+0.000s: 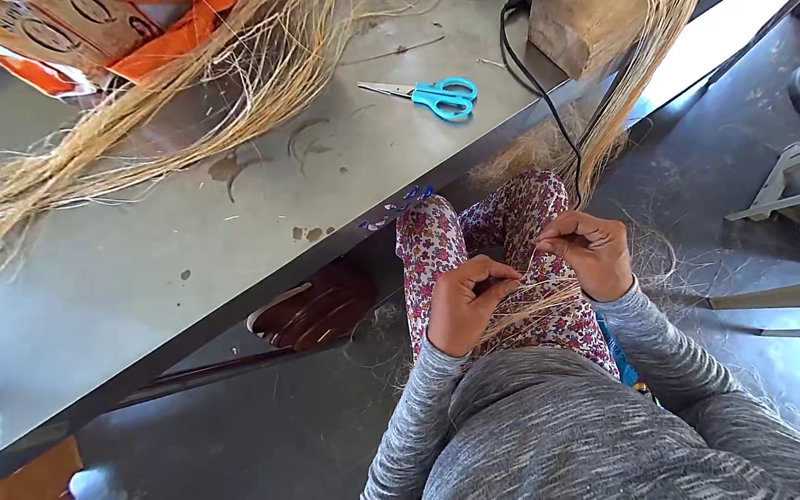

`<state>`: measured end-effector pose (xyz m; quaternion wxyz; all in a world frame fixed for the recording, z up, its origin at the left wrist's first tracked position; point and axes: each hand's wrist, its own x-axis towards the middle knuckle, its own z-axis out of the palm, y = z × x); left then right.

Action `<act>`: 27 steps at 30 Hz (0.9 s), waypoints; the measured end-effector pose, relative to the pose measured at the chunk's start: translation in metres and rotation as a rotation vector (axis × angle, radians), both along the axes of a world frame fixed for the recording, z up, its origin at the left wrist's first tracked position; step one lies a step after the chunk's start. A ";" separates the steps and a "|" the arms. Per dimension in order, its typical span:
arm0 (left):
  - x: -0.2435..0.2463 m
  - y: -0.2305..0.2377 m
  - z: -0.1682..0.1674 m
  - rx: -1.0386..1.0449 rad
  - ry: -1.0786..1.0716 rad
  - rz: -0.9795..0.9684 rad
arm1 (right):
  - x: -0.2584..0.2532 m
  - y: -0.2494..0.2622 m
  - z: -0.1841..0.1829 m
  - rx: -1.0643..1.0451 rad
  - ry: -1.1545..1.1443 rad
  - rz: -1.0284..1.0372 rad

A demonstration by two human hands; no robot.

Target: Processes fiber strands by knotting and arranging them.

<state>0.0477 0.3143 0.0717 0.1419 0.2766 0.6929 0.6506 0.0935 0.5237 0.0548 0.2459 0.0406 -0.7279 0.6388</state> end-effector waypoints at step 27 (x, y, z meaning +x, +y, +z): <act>-0.004 0.025 -0.016 0.040 0.131 0.198 | 0.008 -0.020 0.003 -0.445 -0.438 0.184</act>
